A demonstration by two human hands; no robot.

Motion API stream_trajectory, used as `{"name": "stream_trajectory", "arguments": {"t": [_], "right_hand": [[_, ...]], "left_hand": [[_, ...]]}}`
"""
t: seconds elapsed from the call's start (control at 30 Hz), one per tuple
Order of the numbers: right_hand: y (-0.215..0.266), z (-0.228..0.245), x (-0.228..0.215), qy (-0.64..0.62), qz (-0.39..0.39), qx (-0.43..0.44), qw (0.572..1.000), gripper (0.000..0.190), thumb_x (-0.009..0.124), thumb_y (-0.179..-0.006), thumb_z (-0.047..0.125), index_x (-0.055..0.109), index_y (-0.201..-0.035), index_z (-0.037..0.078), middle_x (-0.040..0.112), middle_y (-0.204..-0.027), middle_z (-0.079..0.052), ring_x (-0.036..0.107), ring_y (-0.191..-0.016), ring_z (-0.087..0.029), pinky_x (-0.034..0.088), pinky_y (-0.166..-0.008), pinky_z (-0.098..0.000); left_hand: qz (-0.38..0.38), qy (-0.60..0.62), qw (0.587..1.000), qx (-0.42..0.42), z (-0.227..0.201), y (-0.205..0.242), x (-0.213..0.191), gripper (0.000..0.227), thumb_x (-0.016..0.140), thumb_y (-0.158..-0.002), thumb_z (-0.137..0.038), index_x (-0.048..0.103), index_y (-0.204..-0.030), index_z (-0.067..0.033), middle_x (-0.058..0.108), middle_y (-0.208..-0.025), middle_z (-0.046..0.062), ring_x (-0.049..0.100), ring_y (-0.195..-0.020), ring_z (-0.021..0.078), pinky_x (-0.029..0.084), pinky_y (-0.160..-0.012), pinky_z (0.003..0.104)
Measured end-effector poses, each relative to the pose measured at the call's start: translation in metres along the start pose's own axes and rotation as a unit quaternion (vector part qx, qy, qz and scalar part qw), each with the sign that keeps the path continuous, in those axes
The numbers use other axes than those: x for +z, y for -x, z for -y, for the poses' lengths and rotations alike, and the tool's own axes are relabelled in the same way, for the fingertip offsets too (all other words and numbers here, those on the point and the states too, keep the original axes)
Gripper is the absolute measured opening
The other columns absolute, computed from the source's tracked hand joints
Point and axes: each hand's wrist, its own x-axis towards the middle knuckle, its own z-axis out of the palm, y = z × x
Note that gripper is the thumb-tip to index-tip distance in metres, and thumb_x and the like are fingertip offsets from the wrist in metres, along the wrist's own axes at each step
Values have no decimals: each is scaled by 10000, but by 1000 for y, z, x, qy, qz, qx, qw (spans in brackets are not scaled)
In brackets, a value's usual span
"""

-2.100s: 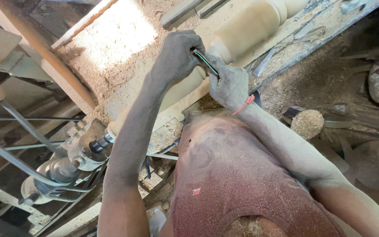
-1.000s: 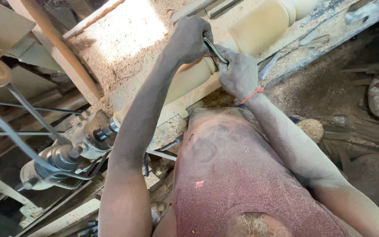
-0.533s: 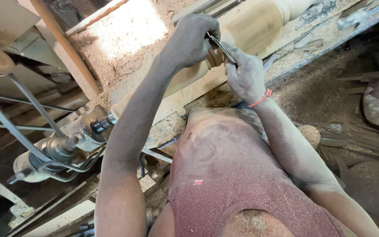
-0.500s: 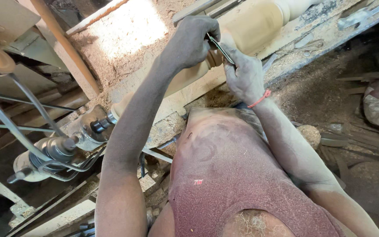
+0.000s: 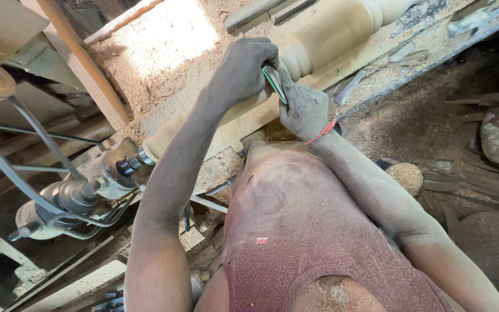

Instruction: The person uses a wood lathe to shape a wooden furniture leg, applying a chisel and then sandpaper to the rotating workpiece.

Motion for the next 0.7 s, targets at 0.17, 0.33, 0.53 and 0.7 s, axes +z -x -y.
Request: {"name": "stream_trajectory", "arguments": {"t": [0.17,0.33,0.53,0.7], "right_hand": [[5,-4,4,-10,-13,-16,1000,732,708,-871,40,470,-1563,27,663,-861,-95,658,-720,-261,530,-651,-395],[4,-3,3,-24,-17,-12,1000,711,702,-891,30,469,-1563,28,664,-863,-93,659,-726,-265,527,-657,-403],[9,-5,8,-20,-6,-16,1000,660,713,-875,64,525,-1507,19,664,-864,-81,660,-745,-265,528,-662,-412],[13,-11,11,-28,1,-24,999,665,712,-847,69,546,-1488,14,661,-862,-78,663,-758,-270,534,-676,-417]], "left_hand": [[29,-46,998,-20,0,4,4,76,765,-791,-13,711,-792,-66,699,-806,78,693,-738,251,549,-685,395],[38,-70,997,-2,-10,1,-2,128,771,-701,-14,717,-800,-74,705,-832,63,690,-723,262,557,-674,405],[44,-73,996,16,-18,4,-9,125,792,-722,-59,710,-813,-82,692,-874,60,677,-708,298,558,-651,415],[58,-85,995,8,-20,8,-10,116,771,-742,-48,707,-832,-84,690,-885,58,681,-699,300,558,-647,423]]}}
